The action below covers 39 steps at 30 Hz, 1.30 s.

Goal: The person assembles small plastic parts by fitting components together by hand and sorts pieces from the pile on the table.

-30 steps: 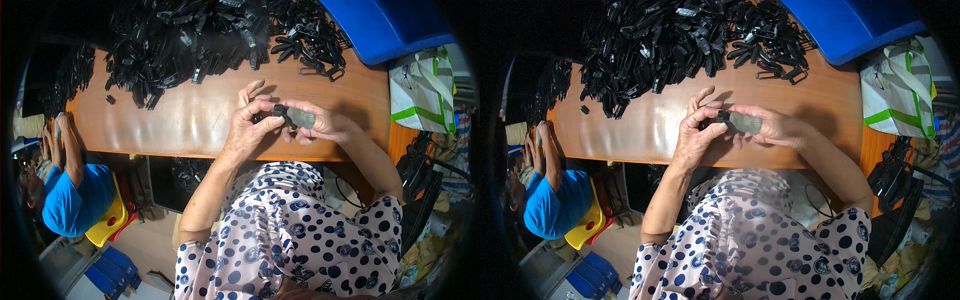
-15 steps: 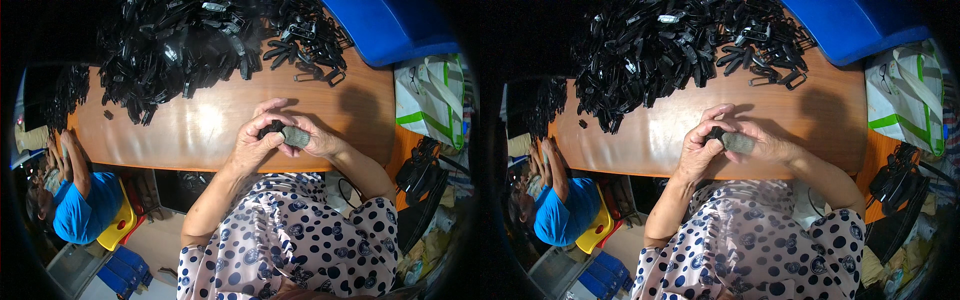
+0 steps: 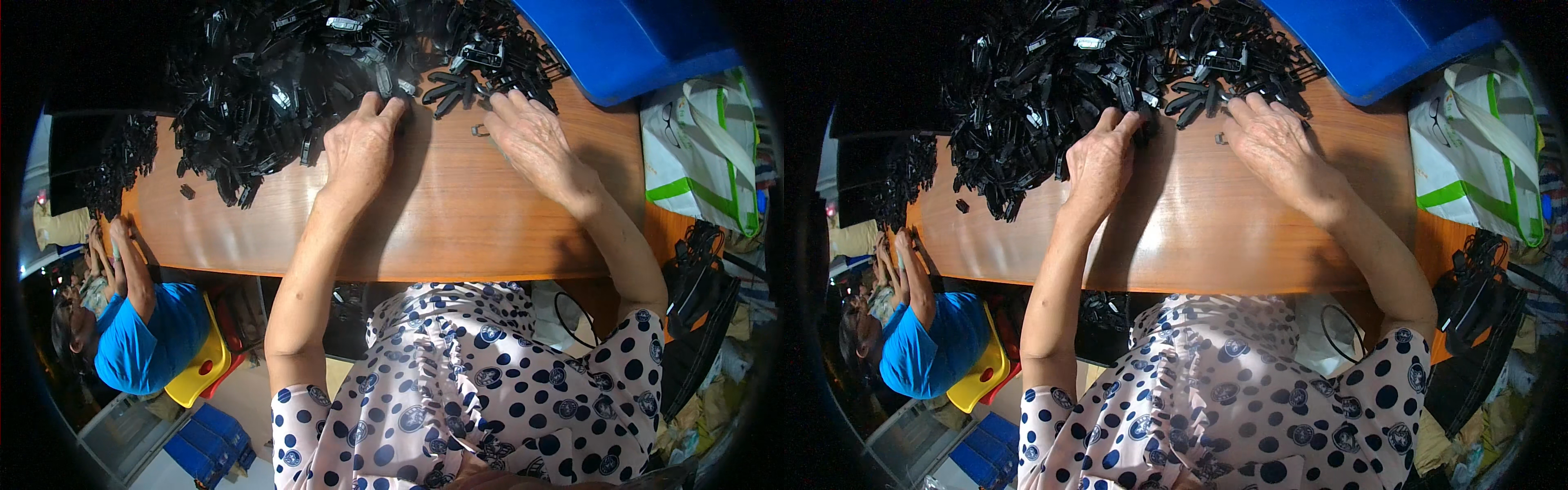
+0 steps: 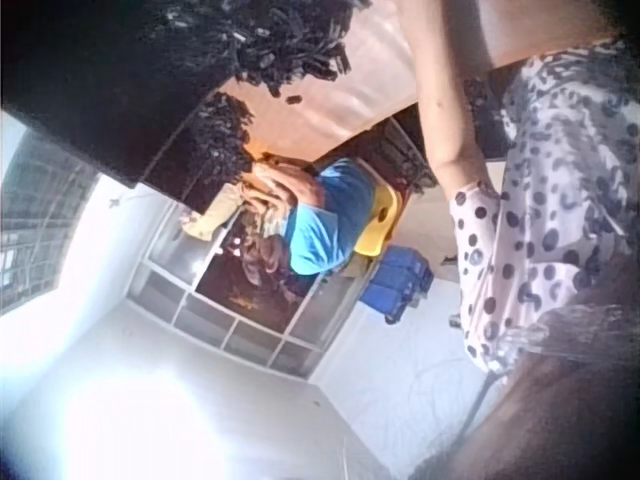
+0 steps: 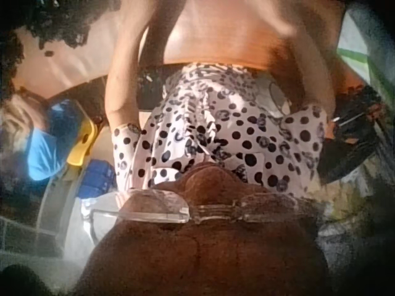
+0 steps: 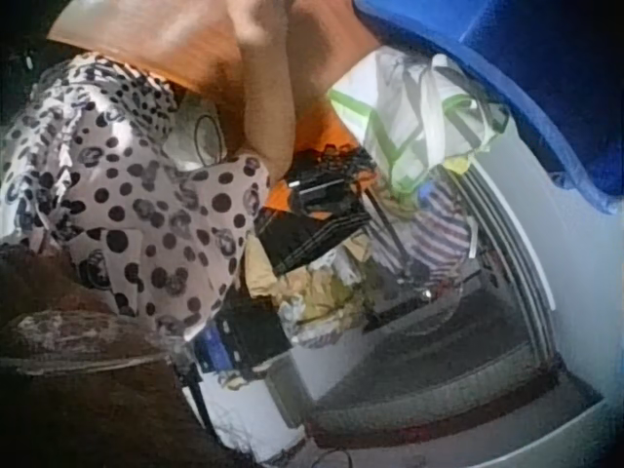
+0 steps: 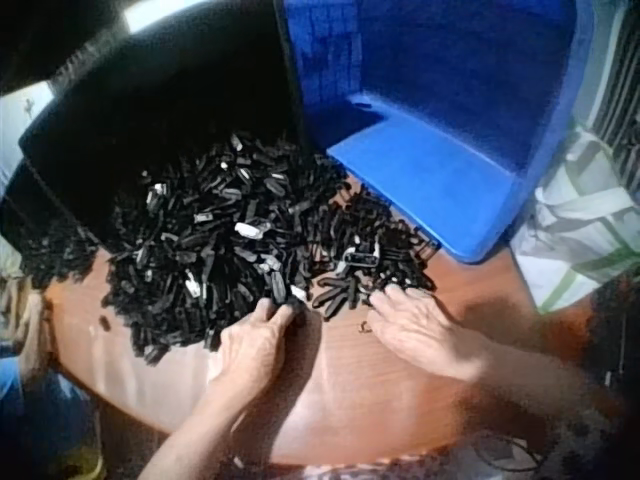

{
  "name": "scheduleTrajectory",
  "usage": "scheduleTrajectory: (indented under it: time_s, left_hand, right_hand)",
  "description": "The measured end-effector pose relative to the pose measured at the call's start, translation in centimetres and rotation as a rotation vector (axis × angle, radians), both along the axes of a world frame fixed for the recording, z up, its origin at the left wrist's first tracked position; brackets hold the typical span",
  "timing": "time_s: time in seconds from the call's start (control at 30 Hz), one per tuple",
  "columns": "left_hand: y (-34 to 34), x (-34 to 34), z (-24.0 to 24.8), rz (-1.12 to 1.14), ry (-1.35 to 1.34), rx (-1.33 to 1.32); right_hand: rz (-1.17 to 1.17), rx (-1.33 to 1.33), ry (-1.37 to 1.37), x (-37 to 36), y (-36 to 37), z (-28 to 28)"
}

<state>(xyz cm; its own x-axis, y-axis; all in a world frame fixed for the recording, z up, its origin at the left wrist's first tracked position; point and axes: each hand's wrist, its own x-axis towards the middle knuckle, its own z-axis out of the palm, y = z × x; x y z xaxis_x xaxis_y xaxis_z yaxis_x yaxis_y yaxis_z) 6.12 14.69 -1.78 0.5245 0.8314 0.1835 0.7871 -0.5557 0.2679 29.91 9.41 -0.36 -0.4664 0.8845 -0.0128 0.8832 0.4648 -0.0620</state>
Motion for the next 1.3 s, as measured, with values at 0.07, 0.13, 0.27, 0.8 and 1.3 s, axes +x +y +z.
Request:
scheduleTrajectory:
  time_s: [0.07, 0.13, 0.27, 0.8, 1.3]
  left_hand:
    - [0.3, 0.0, -0.2, 0.018, 0.122, 0.052]
    - [0.3, -0.3, -0.8, -0.016, 0.117, 0.076]
    - [0.4, -0.7, -1.0, -0.087, 0.082, 0.136]
    - [-7.9, -2.4, -2.2, 0.088, -1.212, -0.953]
    - [-12.8, -3.0, -0.2, 0.082, -1.545, -1.067]
  right_hand:
    - [0.018, 0.025, 0.036, 0.6, 0.3, -0.8]
    - [0.036, 0.051, 0.07, 0.9, 0.1, -0.8]
    - [-0.131, -0.299, 0.508, -0.1, -0.4, 0.1]
    - [-0.348, -0.929, 1.675, -4.3, -4.9, 0.3]
    - [-0.27, -1.011, 1.794, -7.6, -6.1, 1.6]
